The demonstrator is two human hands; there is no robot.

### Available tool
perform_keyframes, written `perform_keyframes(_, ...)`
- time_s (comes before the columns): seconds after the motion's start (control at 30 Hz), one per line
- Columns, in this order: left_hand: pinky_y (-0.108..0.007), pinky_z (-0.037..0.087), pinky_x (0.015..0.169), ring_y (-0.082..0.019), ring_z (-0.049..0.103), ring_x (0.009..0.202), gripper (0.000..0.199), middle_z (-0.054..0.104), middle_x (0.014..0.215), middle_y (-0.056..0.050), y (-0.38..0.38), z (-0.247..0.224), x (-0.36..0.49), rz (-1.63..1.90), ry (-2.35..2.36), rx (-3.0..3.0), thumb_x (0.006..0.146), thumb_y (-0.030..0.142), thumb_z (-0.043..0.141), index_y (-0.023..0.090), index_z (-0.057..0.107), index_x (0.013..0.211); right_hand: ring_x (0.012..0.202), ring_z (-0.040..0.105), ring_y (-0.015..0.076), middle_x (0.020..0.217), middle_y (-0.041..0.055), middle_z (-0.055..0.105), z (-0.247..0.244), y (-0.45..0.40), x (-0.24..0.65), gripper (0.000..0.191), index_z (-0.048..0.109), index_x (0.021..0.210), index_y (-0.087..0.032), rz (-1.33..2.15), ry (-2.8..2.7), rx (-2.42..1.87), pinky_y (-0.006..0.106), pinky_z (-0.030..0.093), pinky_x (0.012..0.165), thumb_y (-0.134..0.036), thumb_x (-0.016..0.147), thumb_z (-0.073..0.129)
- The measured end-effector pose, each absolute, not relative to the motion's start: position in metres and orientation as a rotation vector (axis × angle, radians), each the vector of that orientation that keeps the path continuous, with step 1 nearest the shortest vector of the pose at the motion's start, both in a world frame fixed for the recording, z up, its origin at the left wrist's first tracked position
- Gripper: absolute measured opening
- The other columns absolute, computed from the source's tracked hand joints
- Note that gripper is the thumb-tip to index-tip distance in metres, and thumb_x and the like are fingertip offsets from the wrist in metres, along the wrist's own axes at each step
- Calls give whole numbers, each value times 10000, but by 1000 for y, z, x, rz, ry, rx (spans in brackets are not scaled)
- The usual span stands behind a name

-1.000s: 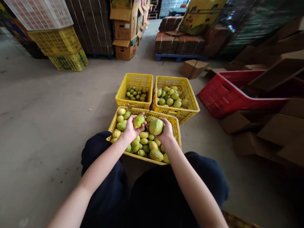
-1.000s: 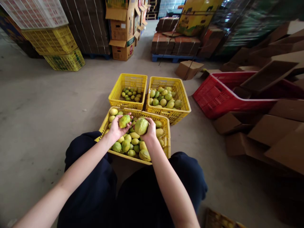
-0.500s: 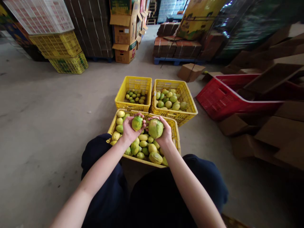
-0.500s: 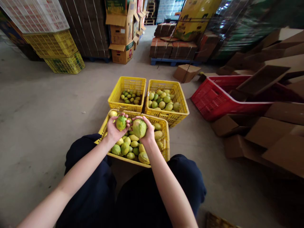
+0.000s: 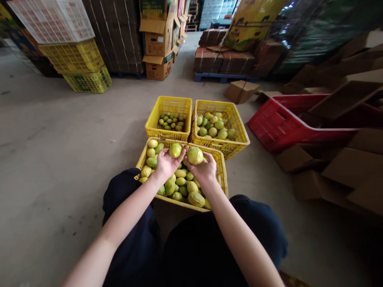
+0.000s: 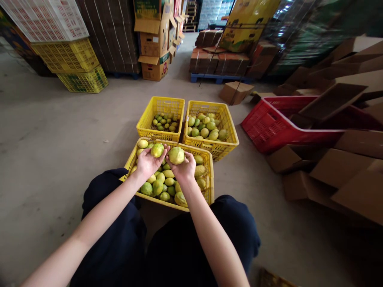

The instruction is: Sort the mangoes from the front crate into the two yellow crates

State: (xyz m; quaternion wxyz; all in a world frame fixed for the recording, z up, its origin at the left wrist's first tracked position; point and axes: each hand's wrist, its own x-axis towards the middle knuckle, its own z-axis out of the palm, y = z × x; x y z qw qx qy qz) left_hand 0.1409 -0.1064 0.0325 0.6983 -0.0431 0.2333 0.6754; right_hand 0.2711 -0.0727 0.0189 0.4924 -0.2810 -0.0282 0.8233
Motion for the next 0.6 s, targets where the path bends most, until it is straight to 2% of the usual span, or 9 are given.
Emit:
perform_keyframes(0.1, -239, 623, 779, -231, 707, 1105, 379, 735, 1012, -163, -105, 33, 142, 1468, 532, -126, 986, 236, 359, 77, 597, 1235, 767, 732, 211, 853, 75, 750, 14, -70, 271, 239, 607, 1088, -183, 2047, -14, -711, 327, 649, 636, -270, 908, 477)
perform_keyframes(0.2, -209, 618, 745, -215, 706, 1107, 371, 724, 1066, -163, -103, 34, 142, 1455, 552, -136, 1026, 262, 333, 89, 599, 1218, 768, 737, 204, 877, 85, 755, 11, -69, 271, 267, 595, 1142, -160, 2072, 9, -726, 310, 651, 643, -295, 947, 472)
perform_keyframes(0.37, -231, 612, 719, -236, 710, 1054, 327, 739, 1034, -142, -106, 35, 139, 1435, 574, -41, 1004, 243, 390, 118, 662, 1137, 718, 730, 197, 813, 50, 758, 13, -71, 270, 180, 650, 1019, -202, 2024, -94, -700, 309, 645, 630, -295, 911, 539)
perform_keyframes(0.43, -233, 603, 677, -207, 720, 957, 348, 738, 1065, -125, -108, 37, 138, 1434, 553, 14, 1002, 272, 387, 144, 679, 1141, 704, 724, 197, 794, 38, 757, 16, -71, 271, 145, 666, 965, -207, 1994, -173, -665, 311, 636, 622, -286, 873, 587)
perform_keyframes(0.5, -215, 584, 622, -145, 701, 779, 342, 735, 1064, -97, -109, 39, 136, 1437, 554, 44, 1003, 300, 398, 163, 690, 1116, 723, 727, 206, 833, 47, 767, 18, -72, 271, 149, 675, 948, -196, 1996, -240, -637, 320, 629, 628, -291, 844, 625)
perform_keyframes(0.6, -168, 528, 538, -72, 597, 579, 238, 727, 948, -47, -110, 42, 136, 1463, 591, 33, 985, 265, 471, 173, 691, 973, 731, 729, 208, 875, 57, 775, 20, -73, 271, 149, 677, 915, -191, 2005, -271, -640, 312, 617, 616, -317, 837, 661)
